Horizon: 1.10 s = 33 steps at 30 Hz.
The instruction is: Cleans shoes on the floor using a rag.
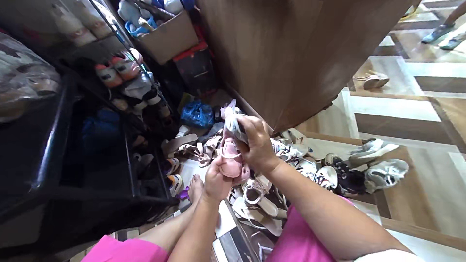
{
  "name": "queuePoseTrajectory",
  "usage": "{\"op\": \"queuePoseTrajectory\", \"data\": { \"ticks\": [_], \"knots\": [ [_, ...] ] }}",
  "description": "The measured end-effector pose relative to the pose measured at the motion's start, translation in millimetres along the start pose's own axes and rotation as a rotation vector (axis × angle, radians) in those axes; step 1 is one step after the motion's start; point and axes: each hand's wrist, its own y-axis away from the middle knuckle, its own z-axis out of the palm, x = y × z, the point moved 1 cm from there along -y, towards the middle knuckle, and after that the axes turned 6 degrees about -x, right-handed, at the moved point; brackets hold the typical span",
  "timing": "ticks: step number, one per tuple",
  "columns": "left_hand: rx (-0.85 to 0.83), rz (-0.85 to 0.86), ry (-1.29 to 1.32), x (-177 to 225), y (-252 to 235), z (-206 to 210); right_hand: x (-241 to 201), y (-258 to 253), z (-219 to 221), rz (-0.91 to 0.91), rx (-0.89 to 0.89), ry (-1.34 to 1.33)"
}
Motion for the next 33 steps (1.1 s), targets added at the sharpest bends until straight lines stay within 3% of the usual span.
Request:
{"op": "queuePoseTrajectory", "data": {
  "ticks": [6, 10, 14, 16, 20, 21, 25, 29, 33],
  "knots": [
    [-0.14, 0.18, 0.098, 0, -7, -23, -11, 2, -2, -0.079, -0.223, -0.196],
    [-0.007, 0.124, 0.066, -3, -8, -23, -1, -3, -18, -0.139, -0.535, -0.388],
    [-0.053, 0.104, 0.154, -6, -10, -18, 6, -7, -27, -0.132, -0.486, -0.558],
    [-0.05, 0.111, 0.147, -5, -9, -16, 0, -4, -27, -0.151, -0.51, -0.482],
    [-0.04, 0.063, 0.133, -3, -3, -19, -11, -5, -34, -0.186, -0.871, -0.453],
    [-0.049, 0.065, 0.133, -3, -4, -20, -10, -3, -34, -0.18, -0.855, -0.472],
    [-0.076, 0.092, 0.083, -1, -9, -20, -6, -1, -25, -0.096, -0.492, -0.409],
    [-0.049, 0.099, 0.074, -2, -8, -20, -6, -2, -27, -0.087, -0.56, -0.335],
    [-0.094, 0.138, 0.043, -8, -8, -16, -1, -11, -38, -0.001, -0.085, -0.193]
  ]
}}
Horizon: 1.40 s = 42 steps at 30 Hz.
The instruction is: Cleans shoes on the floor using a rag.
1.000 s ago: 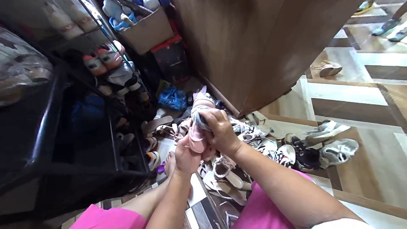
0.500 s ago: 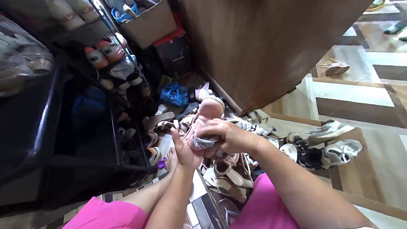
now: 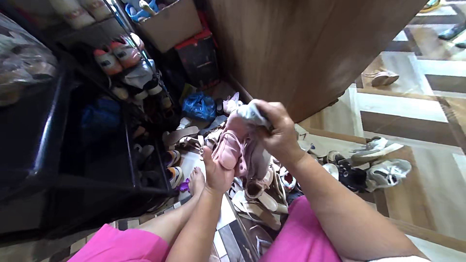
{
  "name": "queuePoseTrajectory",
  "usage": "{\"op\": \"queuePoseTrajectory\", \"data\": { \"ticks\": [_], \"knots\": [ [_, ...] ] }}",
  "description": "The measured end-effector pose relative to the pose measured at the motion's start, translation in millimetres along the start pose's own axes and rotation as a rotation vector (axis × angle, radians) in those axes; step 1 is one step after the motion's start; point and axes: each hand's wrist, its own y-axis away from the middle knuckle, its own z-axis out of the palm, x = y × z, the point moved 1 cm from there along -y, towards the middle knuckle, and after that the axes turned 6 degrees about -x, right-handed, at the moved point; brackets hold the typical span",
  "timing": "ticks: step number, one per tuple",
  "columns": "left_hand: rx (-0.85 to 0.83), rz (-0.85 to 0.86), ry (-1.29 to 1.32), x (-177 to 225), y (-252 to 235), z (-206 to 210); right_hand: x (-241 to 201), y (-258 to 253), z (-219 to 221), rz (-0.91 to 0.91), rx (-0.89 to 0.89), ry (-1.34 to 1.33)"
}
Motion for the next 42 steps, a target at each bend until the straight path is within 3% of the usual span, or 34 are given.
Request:
{"op": "queuePoseTrajectory", "data": {
  "ticks": [2, 5, 11, 15, 17, 20, 24, 27, 29, 32, 38, 42],
  "knots": [
    [0.006, 0.003, -0.063, -1, 1, 4, 4, 0, 1, -0.003, 0.004, 0.035],
    [0.032, -0.013, -0.169, -3, 3, 6, 7, 4, 11, -0.088, -0.224, -0.003],
    [0.091, -0.002, -0.453, -7, 10, 17, 6, -1, 5, 0.025, 0.094, 0.04],
    [0.047, -0.015, -0.712, -5, 12, 17, 1, 1, 8, -0.045, -0.111, 0.059],
    [0.039, -0.048, -0.84, -11, 13, 12, 5, -1, 3, 0.064, -0.068, 0.042],
    [-0.003, 0.051, -1.171, -19, 8, 1, 6, -6, -9, 0.25, 0.062, 0.057],
    [-0.035, 0.082, -1.353, -25, 5, -11, -2, -3, 1, 0.147, -0.057, 0.098],
    [0.011, -0.011, -1.122, -25, 9, -5, 0, -3, 4, 0.089, -0.089, 0.081],
    [0.066, -0.099, -0.735, -21, 9, 4, 8, -7, -4, 0.149, 0.053, 0.025],
    [0.092, -0.067, -0.293, -13, 4, 11, 19, -10, -10, 0.127, 0.232, -0.129],
    [0.076, 0.051, 0.105, 6, 2, 13, 19, 4, 19, 0.265, 0.079, -0.395],
    [0.095, 0.108, 0.31, 17, -2, 8, 15, 0, 14, 0.498, 0.232, -0.703]
  ]
}}
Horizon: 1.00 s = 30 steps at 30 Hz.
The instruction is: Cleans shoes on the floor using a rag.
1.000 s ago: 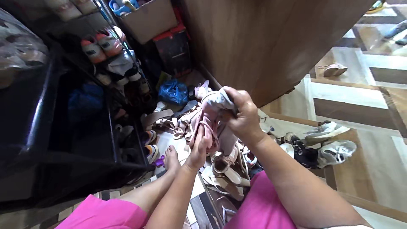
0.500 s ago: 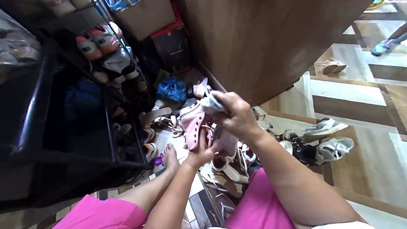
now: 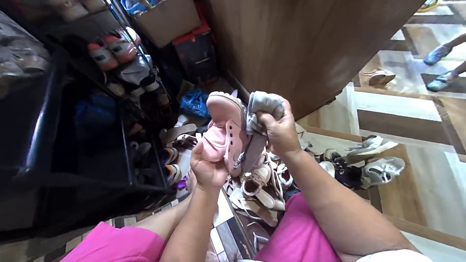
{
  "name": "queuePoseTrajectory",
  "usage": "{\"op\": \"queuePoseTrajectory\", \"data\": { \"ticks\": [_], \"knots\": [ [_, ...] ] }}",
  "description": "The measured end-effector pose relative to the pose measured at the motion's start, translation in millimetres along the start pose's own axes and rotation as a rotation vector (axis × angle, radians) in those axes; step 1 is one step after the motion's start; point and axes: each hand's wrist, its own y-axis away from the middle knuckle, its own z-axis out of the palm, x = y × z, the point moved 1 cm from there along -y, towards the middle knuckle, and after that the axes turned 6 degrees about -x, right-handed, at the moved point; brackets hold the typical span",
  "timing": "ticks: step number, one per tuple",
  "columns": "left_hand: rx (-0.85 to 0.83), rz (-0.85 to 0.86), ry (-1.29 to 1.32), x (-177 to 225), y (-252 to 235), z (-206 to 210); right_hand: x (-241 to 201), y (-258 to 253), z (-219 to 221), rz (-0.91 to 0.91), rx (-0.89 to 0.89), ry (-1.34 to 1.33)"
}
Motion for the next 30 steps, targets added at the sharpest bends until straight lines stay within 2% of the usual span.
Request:
{"op": "queuePoseTrajectory", "data": {
  "ticks": [2, 4, 6, 7, 8, 11, 12, 14, 17, 18, 19, 23, 24, 28, 30],
  "knots": [
    [-0.065, 0.006, 0.072, 6, -1, 3, -6, 9, 0, -0.053, -0.165, 0.046],
    [-0.107, 0.009, 0.089, 12, -2, 1, -8, 17, 4, -0.103, -0.451, 0.109],
    [-0.072, 0.05, 0.105, 17, -1, -2, -7, 17, 5, -0.143, -0.695, 0.171],
    [-0.028, 0.08, 0.117, 19, 0, -3, -7, 16, 4, -0.155, -0.755, 0.182],
    [-0.009, 0.096, 0.127, 19, -1, -4, -7, 16, 3, -0.162, -0.748, 0.182],
    [-0.068, 0.099, 0.169, 18, -1, -1, -8, 18, 7, -0.168, -0.44, 0.203],
    [-0.071, 0.096, 0.175, 18, -1, 1, -9, 19, 10, -0.172, -0.386, 0.224],
    [-0.061, 0.091, 0.162, 18, 0, 1, -8, 25, 19, -0.212, -0.465, 0.253],
    [0.03, 0.137, 0.125, 21, 1, -2, -9, 29, 24, -0.25, -0.812, 0.302],
    [0.054, 0.152, 0.119, 21, 0, -3, -8, 28, 23, -0.262, -0.843, 0.312],
    [0.066, 0.158, 0.106, 21, -1, -4, -7, 27, 22, -0.251, -0.794, 0.306],
    [0.037, 0.105, 0.15, 16, -1, -2, -11, 21, 14, -0.143, -0.301, 0.316],
    [0.029, 0.091, 0.136, 15, -1, -2, -10, 20, 15, -0.144, -0.263, 0.343],
    [-0.019, 0.045, 0.047, 16, -1, -4, -10, 19, 19, -0.33, -0.396, 0.415],
    [-0.045, 0.035, 0.051, 17, 0, -2, -6, 11, 10, -0.337, -0.263, 0.402]
  ]
}}
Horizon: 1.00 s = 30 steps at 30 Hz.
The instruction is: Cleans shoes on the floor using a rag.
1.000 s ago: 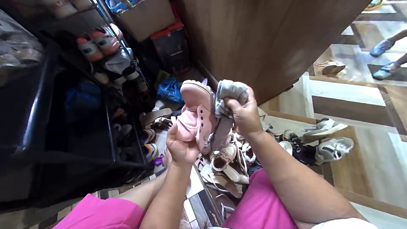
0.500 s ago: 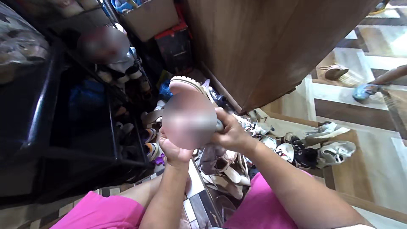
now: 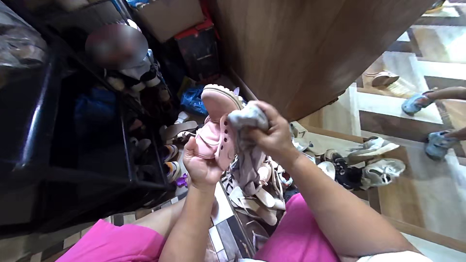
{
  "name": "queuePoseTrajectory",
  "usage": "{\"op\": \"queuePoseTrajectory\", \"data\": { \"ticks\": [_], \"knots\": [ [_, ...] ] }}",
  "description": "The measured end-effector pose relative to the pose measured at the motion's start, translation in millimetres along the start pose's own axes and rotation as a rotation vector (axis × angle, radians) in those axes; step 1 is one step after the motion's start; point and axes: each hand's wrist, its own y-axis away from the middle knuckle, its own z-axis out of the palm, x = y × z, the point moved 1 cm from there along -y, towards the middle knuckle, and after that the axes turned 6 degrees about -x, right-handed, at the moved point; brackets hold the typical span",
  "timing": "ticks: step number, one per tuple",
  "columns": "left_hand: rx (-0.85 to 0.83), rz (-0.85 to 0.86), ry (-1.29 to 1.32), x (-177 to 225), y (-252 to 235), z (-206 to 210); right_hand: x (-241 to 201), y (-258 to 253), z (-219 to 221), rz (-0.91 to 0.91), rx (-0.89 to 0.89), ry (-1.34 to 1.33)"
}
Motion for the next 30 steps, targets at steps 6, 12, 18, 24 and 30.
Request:
{"op": "queuePoseTrajectory", "data": {
  "ticks": [6, 12, 18, 24, 30],
  "knots": [
    [0.044, 0.055, 0.023, 4, -1, 6, 1, 1, -5, 0.284, -0.051, -0.078],
    [0.074, 0.165, 0.124, 14, -7, -16, 3, 1, -8, 0.348, -0.232, -0.201],
    [0.235, 0.133, 0.029, 5, -1, -1, -12, 8, 27, -0.054, -0.452, -0.122],
    [0.145, 0.18, 0.194, 13, -4, 2, 21, -3, -2, 0.485, 0.093, -0.438],
    [0.061, 0.097, 0.097, 12, -2, 12, 17, 0, 16, 0.869, 0.287, -1.001]
  ]
}}
